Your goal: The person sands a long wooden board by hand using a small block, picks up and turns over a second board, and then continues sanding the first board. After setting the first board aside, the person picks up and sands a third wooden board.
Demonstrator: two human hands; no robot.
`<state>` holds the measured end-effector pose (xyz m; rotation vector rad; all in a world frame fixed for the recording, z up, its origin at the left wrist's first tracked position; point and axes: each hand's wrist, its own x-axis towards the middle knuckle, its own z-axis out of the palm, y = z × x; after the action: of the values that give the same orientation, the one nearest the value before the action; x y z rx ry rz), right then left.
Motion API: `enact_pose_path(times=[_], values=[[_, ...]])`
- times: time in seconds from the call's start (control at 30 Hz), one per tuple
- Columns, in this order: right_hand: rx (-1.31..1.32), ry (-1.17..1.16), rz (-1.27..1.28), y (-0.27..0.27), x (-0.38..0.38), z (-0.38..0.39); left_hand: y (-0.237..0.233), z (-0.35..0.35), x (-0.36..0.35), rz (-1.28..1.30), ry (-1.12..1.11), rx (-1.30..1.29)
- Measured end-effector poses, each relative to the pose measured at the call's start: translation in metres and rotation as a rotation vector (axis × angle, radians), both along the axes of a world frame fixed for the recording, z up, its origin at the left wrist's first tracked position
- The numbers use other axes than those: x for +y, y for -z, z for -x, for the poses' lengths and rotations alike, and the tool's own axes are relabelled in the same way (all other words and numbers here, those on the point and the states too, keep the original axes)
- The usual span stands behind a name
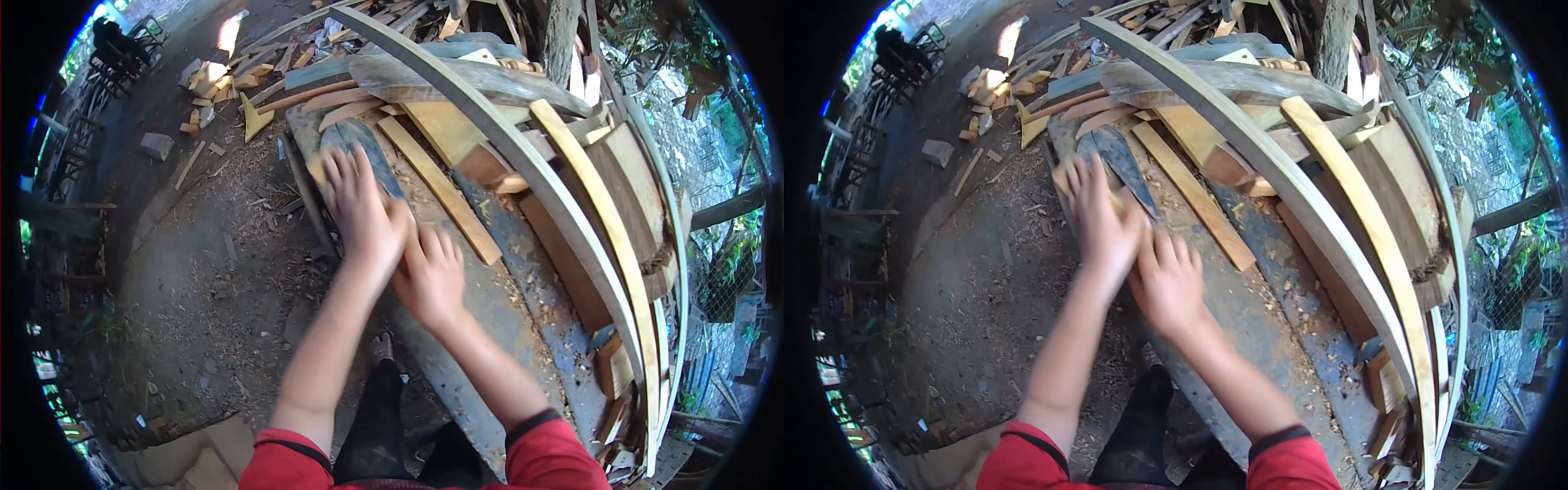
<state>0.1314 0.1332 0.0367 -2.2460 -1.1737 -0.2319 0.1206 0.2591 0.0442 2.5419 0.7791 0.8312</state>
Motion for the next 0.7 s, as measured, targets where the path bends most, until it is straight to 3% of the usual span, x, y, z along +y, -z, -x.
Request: enact_pose_path(times=[0.23,0.37,0.5,0.7], values=[[0.14,0.081,0.328,0.004,-0.295,0.126,0.034,0.122,-0.303,0.516,0.179,0.152],[0.117,0.205,0.369,0.017,-0.391,0.18,0.039,0.165,-0.394,0.655,0.347,0.282],[0.129,0.188,0.297,0.036,-0.373,0.17,0.044,0.153,-0.373,0.623,0.272,0.247],[0.123,0.128,0.291,0.031,-0.203,0.099,0.043,0.084,-0.208,0.482,0.186,0.216]])
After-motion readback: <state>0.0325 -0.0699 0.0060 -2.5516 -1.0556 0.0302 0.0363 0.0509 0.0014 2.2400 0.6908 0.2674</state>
